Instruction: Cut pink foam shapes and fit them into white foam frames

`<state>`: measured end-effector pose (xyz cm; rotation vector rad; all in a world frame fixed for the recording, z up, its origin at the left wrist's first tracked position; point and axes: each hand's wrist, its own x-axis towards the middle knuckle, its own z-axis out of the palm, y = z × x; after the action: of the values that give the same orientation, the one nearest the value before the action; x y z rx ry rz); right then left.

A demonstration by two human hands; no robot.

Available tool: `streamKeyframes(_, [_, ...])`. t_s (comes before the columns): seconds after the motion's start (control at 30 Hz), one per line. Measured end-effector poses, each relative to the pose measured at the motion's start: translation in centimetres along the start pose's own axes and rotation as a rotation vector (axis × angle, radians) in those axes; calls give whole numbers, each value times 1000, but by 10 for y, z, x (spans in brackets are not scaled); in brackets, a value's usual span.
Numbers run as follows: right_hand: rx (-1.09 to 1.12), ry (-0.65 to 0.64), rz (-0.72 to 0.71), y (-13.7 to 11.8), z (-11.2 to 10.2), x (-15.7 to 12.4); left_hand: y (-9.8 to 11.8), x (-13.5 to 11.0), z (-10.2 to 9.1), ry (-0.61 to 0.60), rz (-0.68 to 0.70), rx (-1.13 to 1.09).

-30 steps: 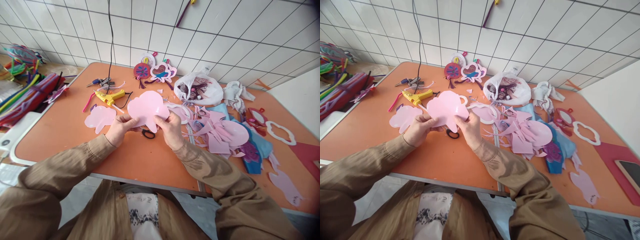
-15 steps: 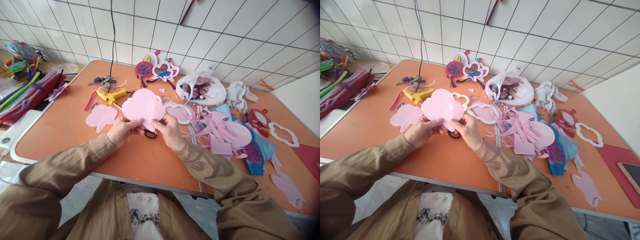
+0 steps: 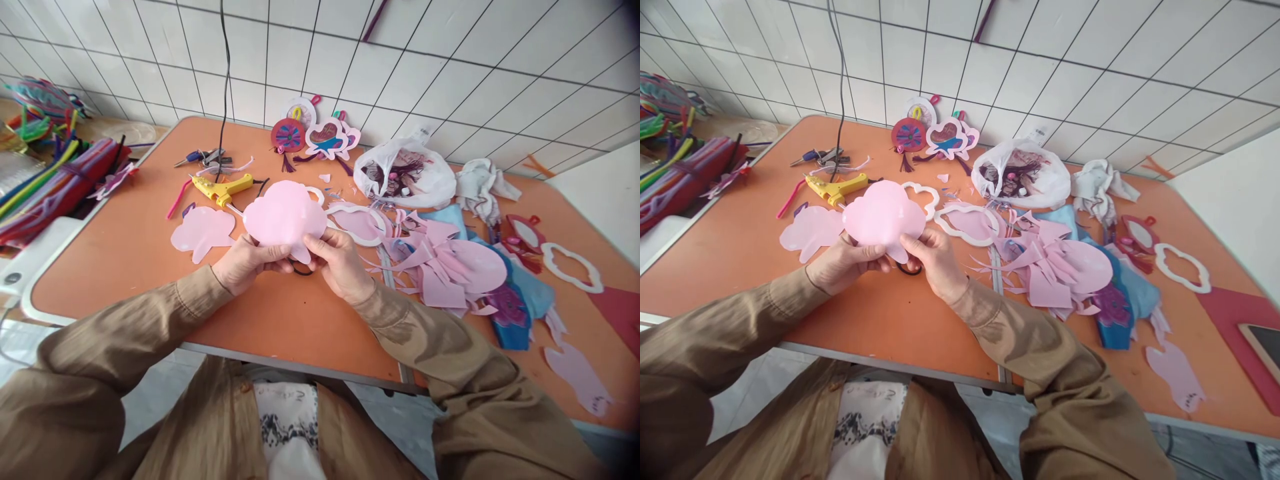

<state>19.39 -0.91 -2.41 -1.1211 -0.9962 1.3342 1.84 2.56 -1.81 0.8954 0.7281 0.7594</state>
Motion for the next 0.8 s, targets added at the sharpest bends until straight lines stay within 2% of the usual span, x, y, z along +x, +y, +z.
streamKeyframes(0.2, [152, -77, 109, -7, 3, -3, 6, -2, 4, 2, 61, 72])
streamKeyframes(0.3, [129, -76, 96, -8, 2, -5, 7, -3, 6, 24, 108, 99])
streamKeyframes(0.37, [70, -6, 4, -8, 2, -7, 7, -3, 7, 57, 129, 89])
streamKeyframes(0.5, [-85, 126, -297, -5, 1, -11, 5, -1, 7, 141, 150, 22])
streamKeyframes(0.7, [-426, 116, -630, 7, 2, -14, 0, -1, 8, 162, 96, -98])
streamKeyframes(0.8, [-593, 110, -734, 7, 3, -14, -2, -3, 11, 140, 70, -132])
